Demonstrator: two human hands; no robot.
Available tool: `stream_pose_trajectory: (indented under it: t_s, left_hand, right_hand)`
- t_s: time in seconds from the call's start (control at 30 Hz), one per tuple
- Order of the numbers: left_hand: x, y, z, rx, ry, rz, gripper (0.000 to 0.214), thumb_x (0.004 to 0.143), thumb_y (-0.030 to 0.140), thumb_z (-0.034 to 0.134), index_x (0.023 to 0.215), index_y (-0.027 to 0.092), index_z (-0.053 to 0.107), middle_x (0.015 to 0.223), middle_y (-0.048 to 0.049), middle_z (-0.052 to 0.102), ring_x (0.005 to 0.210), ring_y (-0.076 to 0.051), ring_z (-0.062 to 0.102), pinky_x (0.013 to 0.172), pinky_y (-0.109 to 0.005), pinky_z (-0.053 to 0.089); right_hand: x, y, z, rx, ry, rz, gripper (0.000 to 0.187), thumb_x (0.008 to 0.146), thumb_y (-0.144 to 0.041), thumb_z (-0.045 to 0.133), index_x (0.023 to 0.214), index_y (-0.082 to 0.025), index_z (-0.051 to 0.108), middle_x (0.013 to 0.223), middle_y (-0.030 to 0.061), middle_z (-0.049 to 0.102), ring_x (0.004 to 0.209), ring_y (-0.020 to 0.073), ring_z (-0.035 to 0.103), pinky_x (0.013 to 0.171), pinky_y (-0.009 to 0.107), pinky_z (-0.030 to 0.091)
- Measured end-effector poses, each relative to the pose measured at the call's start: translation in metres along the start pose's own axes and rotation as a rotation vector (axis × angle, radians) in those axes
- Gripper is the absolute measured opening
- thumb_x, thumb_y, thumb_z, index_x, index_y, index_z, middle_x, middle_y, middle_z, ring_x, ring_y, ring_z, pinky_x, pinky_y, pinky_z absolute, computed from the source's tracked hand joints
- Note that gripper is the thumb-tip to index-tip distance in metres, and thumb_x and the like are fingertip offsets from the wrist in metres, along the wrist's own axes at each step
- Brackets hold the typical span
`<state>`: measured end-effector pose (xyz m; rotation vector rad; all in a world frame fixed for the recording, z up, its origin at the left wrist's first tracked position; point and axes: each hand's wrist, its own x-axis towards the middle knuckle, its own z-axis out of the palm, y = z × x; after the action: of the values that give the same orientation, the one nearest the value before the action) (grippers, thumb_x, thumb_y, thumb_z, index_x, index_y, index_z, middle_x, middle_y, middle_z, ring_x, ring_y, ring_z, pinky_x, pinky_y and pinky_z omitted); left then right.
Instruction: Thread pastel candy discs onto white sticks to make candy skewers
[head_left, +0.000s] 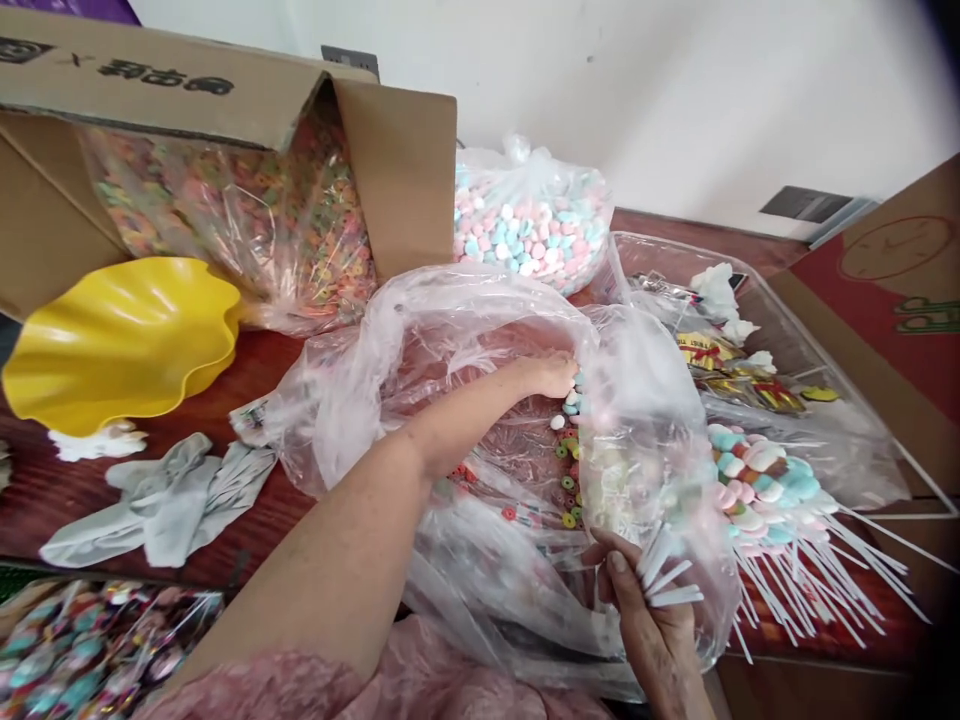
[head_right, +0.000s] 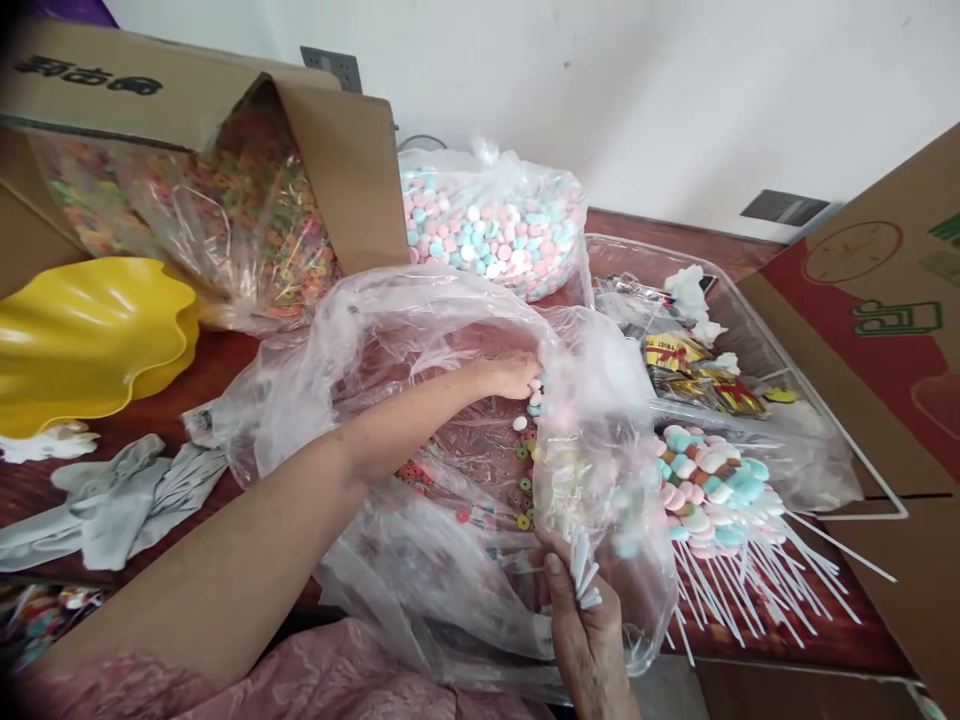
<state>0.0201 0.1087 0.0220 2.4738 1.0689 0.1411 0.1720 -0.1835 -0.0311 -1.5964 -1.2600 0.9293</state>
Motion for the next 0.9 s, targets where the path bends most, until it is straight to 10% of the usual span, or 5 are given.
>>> stream_pose_trajectory:
  t_s: [0.3, 0.63, 0.9]
  left_hand:
    - [-0.055, -0.011, -0.01, 0.061, -0.175, 0.143, 0.021, 0.072, 0.024, 0.062, 0.053, 0.016, 0.06, 0.057, -0.0049, 0.06, 0.056, -0.016, 0.048, 0.062, -0.032, 0.032]
    - [-0.108, -0.01, -0.006, -0.094, 0.007, -0.007, 0.005, 0.065, 0.015, 0.058, 0.064, 0.016, 0.053, 0.066, 0.0022, 0.05, 0.066, -0.012, 0.041, 0.062, -0.026, 0.028]
    - [-0.105, -0.011, 0.0, -0.159, 0.122, -0.239, 0.012, 0.066, 0.014, 0.051, 0.068, 0.012, 0.063, 0.064, -0.0002, 0.056, 0.063, -0.012, 0.043, 0.059, -0.026, 0.029]
  right_hand:
    - [0.003, 0.02, -0.003, -0.031, -0.101, -0.033, 0.036, 0.094, -0.048, 0.056, 0.104, -0.019, 0.074, 0.069, 0.0024, 0.06, 0.058, 0.0154, 0.05, 0.054, 0.028, 0.043]
    - [0.003, -0.011, 0.013, 0.267, -0.043, -0.047, 0.036, 0.091, -0.05, 0.058, 0.096, -0.018, 0.074, 0.07, 0.0034, 0.065, 0.05, 0.0118, 0.047, 0.046, 0.025, 0.039]
    - [0.004, -0.017, 0.038, 0.15, -0.192, -0.141, 0.033, 0.087, -0.054, 0.062, 0.088, -0.025, 0.078, 0.095, 0.0073, 0.073, 0.094, 0.0255, 0.066, 0.091, 0.04, 0.051]
